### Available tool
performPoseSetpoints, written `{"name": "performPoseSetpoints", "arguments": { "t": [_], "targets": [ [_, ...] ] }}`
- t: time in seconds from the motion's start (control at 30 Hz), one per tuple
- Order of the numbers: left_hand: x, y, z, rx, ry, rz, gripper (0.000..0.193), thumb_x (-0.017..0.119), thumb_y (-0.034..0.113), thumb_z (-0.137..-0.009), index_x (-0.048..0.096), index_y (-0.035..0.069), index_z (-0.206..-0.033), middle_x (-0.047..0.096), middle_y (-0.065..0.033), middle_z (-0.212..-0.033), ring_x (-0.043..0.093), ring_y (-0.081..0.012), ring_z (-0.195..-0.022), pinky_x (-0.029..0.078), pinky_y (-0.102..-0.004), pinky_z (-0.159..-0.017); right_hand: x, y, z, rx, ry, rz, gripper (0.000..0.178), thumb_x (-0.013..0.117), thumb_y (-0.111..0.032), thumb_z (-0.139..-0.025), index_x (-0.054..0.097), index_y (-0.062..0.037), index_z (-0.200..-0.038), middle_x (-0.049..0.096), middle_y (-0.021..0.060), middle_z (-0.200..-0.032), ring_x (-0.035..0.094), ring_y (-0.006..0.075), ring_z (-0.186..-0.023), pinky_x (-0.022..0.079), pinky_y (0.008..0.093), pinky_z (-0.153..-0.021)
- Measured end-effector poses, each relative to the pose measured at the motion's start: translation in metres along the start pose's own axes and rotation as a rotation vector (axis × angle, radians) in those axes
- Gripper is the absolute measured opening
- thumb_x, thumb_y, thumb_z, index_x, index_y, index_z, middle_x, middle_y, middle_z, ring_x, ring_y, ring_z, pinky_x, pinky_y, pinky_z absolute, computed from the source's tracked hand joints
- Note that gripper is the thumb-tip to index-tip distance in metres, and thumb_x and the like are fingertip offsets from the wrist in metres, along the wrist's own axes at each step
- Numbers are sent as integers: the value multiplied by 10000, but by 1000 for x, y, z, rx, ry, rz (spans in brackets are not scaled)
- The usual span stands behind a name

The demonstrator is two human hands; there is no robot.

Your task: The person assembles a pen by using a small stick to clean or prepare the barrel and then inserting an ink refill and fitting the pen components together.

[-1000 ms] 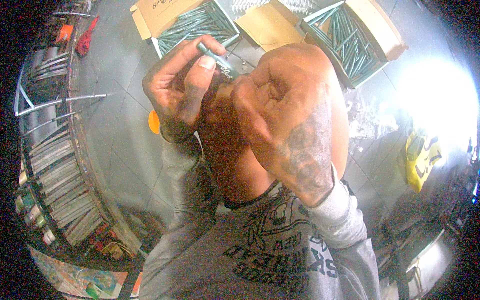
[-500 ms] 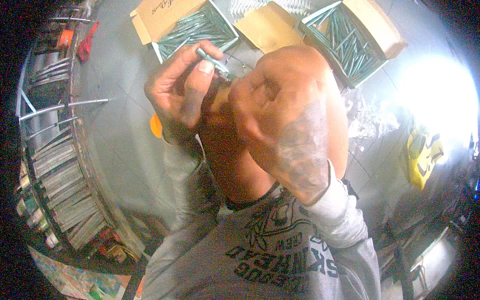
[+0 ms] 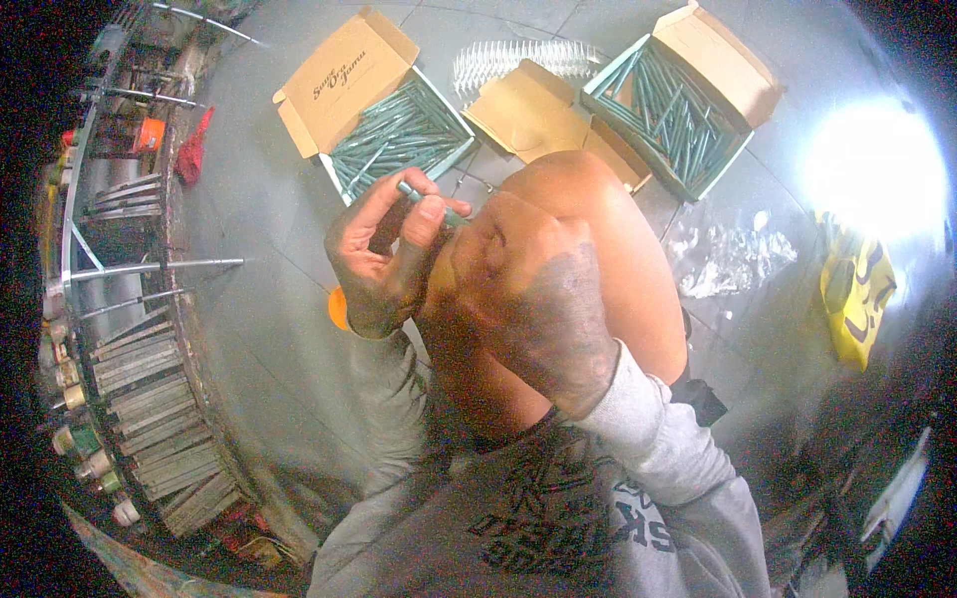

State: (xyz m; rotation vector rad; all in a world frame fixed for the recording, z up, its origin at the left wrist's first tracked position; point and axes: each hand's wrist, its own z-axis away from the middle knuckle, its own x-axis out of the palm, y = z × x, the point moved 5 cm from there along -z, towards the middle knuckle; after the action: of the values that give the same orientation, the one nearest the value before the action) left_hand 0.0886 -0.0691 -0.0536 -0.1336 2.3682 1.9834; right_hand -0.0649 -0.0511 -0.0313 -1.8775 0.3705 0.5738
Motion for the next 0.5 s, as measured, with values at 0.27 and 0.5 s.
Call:
{"name": "performPoseSetpoints", "arguments": {
  "t": [0.27, 0.5],
  "targets": [
    [1, 7, -1, 227, -31, -198, 191, 699, 80, -919, 646, -23, -1071, 660, -71, -1002, 675, -138, -954, 551, -276, -810, -6, 2, -4, 162, 11, -24, 148, 658, -92, -803, 588, -24, -693, 573, 154, -672, 587, 354, -553, 450, 431, -484],
    [1, -6, 4, -130, -198, 195, 320, 691, 64, -928, 566, -5, -1214, 672, -134, -1173, 647, -157, -1052, 537, -310, -934, -3, 3, -2, 71, -35, -9, 83, 653, -123, -771, 612, -52, -769, 563, 127, -704, 587, 318, -590, 443, 430, -519]
  ]
}}
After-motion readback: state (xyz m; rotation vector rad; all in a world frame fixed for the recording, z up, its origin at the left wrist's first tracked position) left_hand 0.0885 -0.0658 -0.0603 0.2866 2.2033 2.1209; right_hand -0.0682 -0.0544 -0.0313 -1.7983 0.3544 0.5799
